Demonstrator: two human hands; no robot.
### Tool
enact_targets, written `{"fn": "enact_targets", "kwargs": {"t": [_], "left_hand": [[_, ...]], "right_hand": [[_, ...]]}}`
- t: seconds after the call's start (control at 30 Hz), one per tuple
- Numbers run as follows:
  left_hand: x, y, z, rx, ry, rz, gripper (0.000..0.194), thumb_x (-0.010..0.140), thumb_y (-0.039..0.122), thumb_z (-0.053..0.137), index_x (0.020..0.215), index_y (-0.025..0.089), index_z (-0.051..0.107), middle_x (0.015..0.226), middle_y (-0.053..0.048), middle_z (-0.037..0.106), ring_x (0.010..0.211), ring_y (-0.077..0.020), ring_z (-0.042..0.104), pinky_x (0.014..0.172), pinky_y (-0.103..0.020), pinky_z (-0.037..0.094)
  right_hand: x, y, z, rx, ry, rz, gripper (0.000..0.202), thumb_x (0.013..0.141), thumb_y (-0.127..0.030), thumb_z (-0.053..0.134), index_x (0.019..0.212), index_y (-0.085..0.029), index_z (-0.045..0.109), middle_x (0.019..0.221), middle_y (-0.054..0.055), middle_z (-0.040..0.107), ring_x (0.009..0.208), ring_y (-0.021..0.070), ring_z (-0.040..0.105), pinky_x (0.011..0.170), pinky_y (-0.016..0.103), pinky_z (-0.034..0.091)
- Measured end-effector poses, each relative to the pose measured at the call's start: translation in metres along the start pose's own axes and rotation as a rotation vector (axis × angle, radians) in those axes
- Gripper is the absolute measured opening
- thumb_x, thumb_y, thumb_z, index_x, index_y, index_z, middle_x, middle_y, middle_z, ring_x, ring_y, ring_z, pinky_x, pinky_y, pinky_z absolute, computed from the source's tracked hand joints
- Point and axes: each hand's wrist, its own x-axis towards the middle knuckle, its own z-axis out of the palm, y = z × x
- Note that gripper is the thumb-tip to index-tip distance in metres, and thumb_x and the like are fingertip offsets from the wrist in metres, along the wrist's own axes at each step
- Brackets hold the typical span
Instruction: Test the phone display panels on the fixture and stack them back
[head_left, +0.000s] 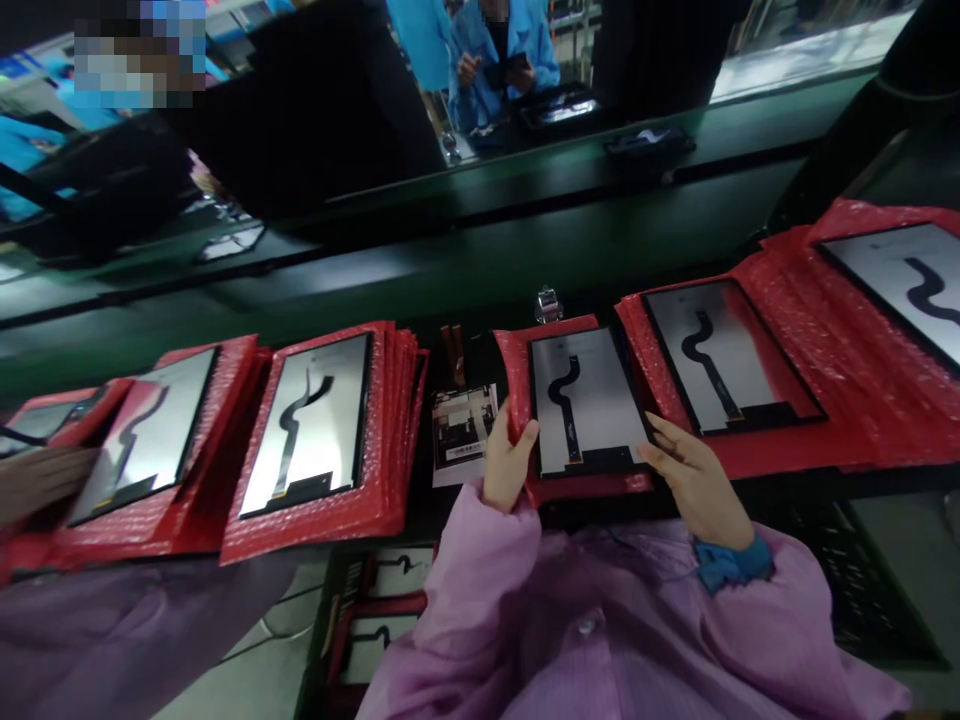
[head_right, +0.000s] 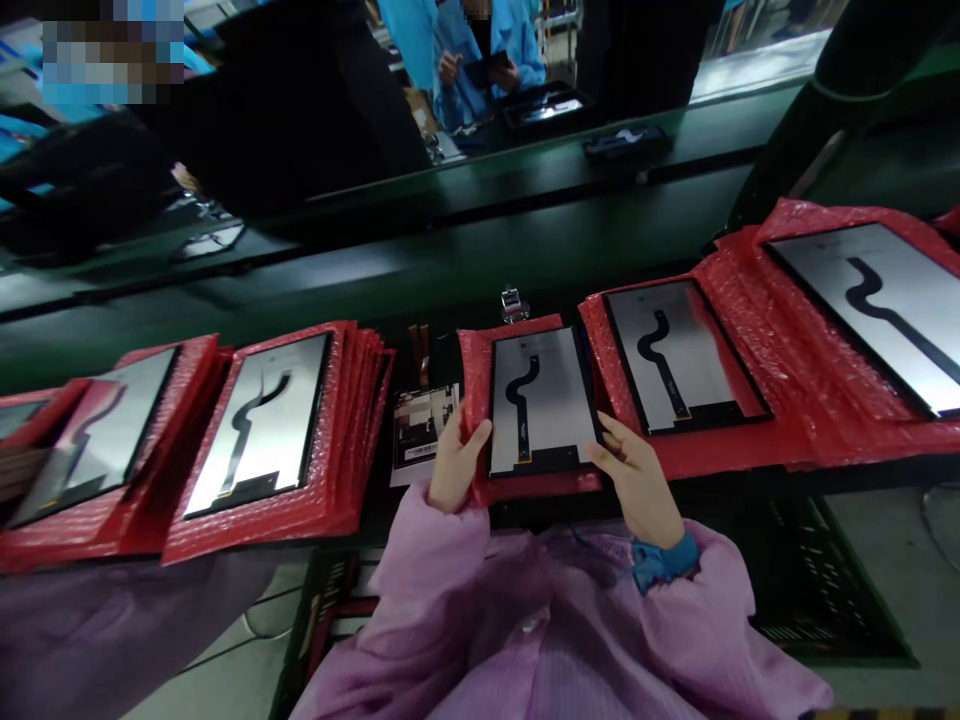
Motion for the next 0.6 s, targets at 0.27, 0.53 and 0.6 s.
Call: {"fn": "enact_targets", "kwargs": {"t": [0.27,0.53,0.6], "left_hand": [[-0.009,-0.032,-0.022,0.656,-0.044,0.622,0.049,0.105,0.029,0.032,0.152,0.016,0.043,0.137,-0.016,0.064,0.127,-0.0236,0.064,0.112,-0.044,0.049],[-0.009,-0.030,-0.020,0.845,-0.007,0.817,0.039,0.102,0.031,0.046,0.137,0.015,0.055,0.131,-0.018,0.065,0.126,-0.0274,0.061,0.108,-0.046,0.053],[-0.015,-0.024,-0.019,0.926,-0.031,0.902,0.033,0.100,0.029,0.053,0.129,0.015,0.060,0.128,-0.017,0.066,0.126,-0.0299,0.059,0.108,-0.049,0.053]], "right_hand": [[0.012,0.003,0.009,-0.025,-0.011,-0.003,0.062,0.071,-0.044,0.083,0.127,-0.025,0.067,0.106,0.006,0.078,0.098,0.0229,0.073,0.099,0.044,0.057],[0.026,0.021,0.016,-0.097,-0.057,0.099,0.081,0.071,-0.051,0.079,0.140,-0.019,0.053,0.119,0.012,0.073,0.100,0.0239,0.072,0.083,0.038,0.063],[0.028,0.024,0.014,-0.138,-0.062,0.070,0.081,0.076,-0.055,0.075,0.144,-0.020,0.049,0.123,0.012,0.071,0.103,0.0251,0.071,0.084,0.040,0.064]]}}
